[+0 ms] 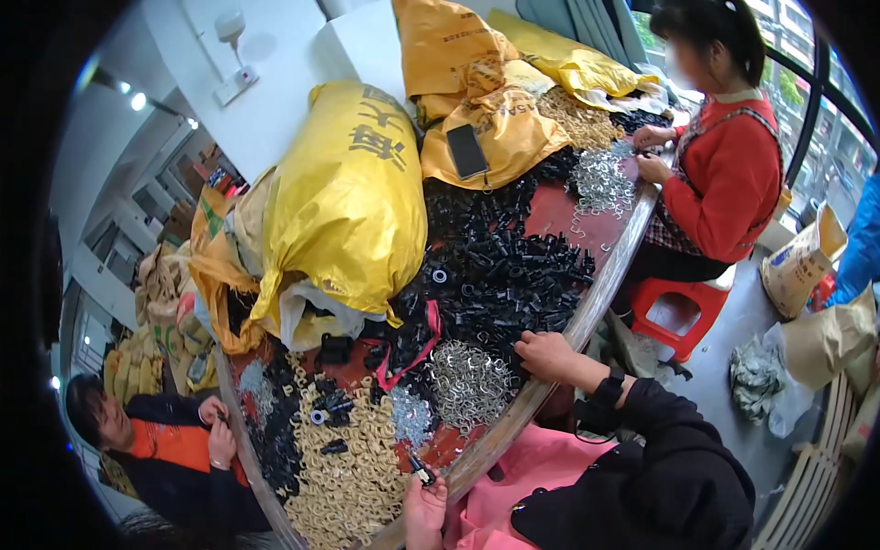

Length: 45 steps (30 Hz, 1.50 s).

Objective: The person assembles components by hand by picking up a black plastic housing, inserting a metal pin, and pressing a silver metal clip onto the assembly. They repeat this process multiple times before reaching into a yellow bag to retrieve more parts.

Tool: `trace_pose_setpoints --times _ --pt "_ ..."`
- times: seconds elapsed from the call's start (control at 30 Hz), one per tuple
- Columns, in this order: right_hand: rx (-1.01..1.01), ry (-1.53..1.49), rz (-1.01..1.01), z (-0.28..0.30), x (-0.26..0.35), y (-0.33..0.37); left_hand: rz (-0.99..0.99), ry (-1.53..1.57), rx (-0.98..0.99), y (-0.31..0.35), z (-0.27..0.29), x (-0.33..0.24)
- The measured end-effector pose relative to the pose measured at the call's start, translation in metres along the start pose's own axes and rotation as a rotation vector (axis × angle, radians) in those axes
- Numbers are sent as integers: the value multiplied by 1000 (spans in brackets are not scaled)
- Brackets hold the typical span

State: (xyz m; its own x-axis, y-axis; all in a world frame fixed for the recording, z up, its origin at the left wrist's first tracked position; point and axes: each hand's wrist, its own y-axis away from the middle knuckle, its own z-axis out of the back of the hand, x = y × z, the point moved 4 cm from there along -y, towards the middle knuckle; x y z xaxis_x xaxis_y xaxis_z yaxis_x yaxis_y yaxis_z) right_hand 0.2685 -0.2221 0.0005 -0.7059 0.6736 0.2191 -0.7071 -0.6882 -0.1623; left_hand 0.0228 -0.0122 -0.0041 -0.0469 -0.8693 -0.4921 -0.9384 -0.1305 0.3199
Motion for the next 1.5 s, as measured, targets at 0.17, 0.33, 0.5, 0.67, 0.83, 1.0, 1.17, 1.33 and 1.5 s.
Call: trace_pose_setpoints --times 0.17,0.33,0.5,0.67,0.83,1.0,1.17,1.33,1.5 --pt "25 -182 -38 -2 1 -2 3 -26 -131 -15 13 2" --pt "-201 -495 -22 5 14 -1 34 -87 -79 -22 7 4" --pt "-79 -874 296 10 70 -8 69 -168 -28 -26 -16 6" --pt "174 -1108 458 6 126 -6 59 -234 -34 -38 -16 12" --pt "181 -1084 587 16 149 1 47 -222 -117 -30 -28 15" --pt "119 -1102 538 9 149 -3 -72 -458 -93 -44 12 17" --pt "61 -1136 440 -2 149 0 54 -108 -31 -38 12 21" --pt "-99 -996 523 -12 147 3 116 -21 -2 -40 -2 21" --pt "-144 -784 613 -7 146 4 152 -51 80 -36 -33 21"
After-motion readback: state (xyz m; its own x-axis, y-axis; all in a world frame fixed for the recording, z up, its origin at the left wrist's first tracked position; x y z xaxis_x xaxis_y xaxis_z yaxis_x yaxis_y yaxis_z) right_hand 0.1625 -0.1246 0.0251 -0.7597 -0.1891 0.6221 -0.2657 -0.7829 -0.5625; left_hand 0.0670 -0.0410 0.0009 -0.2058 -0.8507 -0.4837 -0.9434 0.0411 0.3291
